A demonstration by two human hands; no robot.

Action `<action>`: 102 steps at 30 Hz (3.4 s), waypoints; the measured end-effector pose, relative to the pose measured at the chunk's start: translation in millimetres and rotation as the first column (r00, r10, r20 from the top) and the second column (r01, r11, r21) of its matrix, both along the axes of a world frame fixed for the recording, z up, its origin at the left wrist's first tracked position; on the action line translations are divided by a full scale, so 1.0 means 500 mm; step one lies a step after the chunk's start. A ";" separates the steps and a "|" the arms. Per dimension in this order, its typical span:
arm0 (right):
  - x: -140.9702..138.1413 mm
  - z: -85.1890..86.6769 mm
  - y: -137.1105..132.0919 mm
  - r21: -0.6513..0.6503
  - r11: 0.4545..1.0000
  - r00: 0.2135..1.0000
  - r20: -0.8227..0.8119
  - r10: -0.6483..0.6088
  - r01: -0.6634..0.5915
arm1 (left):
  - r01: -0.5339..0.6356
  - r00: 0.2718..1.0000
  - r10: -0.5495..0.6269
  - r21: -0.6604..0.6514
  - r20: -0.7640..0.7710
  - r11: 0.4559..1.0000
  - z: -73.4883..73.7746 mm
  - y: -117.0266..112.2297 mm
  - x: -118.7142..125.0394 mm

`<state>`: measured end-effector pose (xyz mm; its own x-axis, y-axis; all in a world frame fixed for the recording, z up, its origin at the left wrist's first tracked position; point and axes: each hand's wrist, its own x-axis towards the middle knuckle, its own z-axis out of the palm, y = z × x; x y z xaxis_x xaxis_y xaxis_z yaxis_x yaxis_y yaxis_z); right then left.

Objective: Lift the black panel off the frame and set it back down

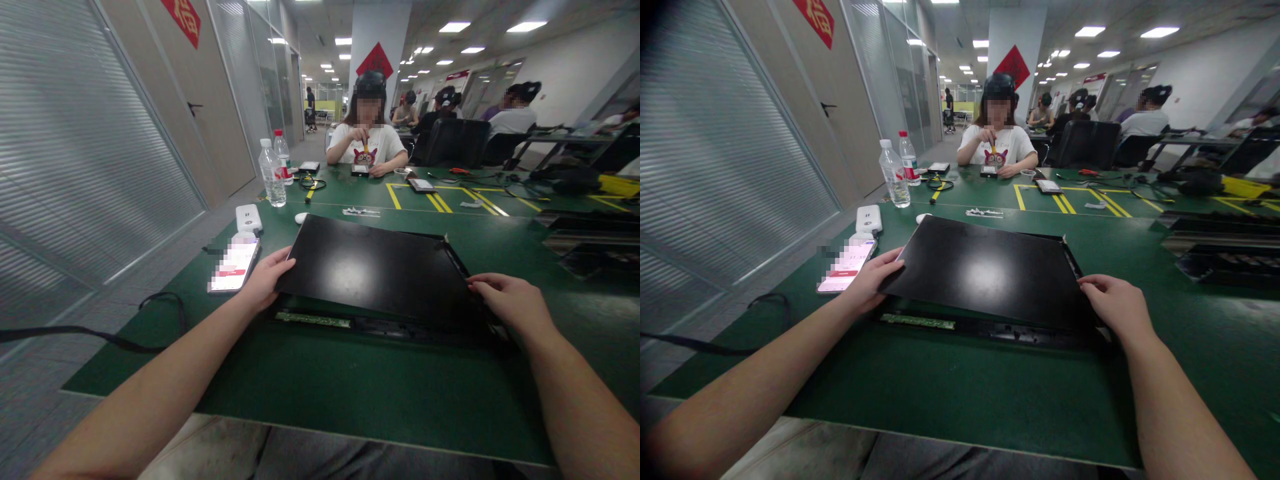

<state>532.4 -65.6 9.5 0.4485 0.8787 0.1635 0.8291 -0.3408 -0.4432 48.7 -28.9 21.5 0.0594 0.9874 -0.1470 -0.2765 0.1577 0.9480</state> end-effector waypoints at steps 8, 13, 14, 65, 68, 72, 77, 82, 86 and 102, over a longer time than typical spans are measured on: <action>-0.010 0.019 -0.002 -0.059 0.996 0.993 -0.091 -0.075 0.070 | 0.041 0.994 -0.037 0.043 -0.099 0.998 -0.001 -0.004 -0.005; -0.003 0.011 0.001 -0.038 0.997 0.992 -0.104 -0.069 0.065 | 0.064 0.909 0.024 0.196 -0.417 0.978 -0.012 0.011 -0.030; 0.001 0.007 0.003 -0.023 0.998 0.992 -0.105 -0.063 0.061 | 0.072 0.859 0.061 0.238 -0.508 0.969 -0.016 0.015 -0.035; -0.011 0.017 -0.005 -0.021 0.993 0.948 -0.295 -0.116 0.115 | 0.295 0.338 0.120 0.226 -0.934 0.929 -0.052 0.040 -0.063; -0.006 0.012 -0.002 0.003 0.994 0.950 -0.293 -0.104 0.110 | 0.305 0.321 0.116 0.219 -0.940 0.927 -0.049 0.040 -0.062; 0.001 0.008 0.001 -0.004 0.994 0.962 -0.254 -0.105 0.108 | 0.320 0.312 0.121 0.224 -0.942 0.920 -0.049 0.040 -0.056; 0.008 0.000 0.002 0.027 0.995 0.968 -0.238 -0.085 0.094 | 0.340 0.291 0.133 0.232 -0.947 0.911 -0.052 0.041 -0.049; 0.008 -0.002 0.001 0.041 0.995 0.962 -0.261 -0.077 0.091 | 0.349 0.293 0.134 0.236 -0.947 0.907 -0.050 0.041 -0.047; 0.004 0.002 -0.001 0.032 0.995 0.964 -0.250 -0.088 0.099 | 0.351 0.283 0.129 0.228 -0.950 0.908 -0.048 0.039 -0.047; 0.007 0.001 0.001 0.030 0.998 0.971 -0.234 -0.052 0.061 | 0.631 0.309 0.006 0.210 -0.951 0.746 0.000 0.007 -0.056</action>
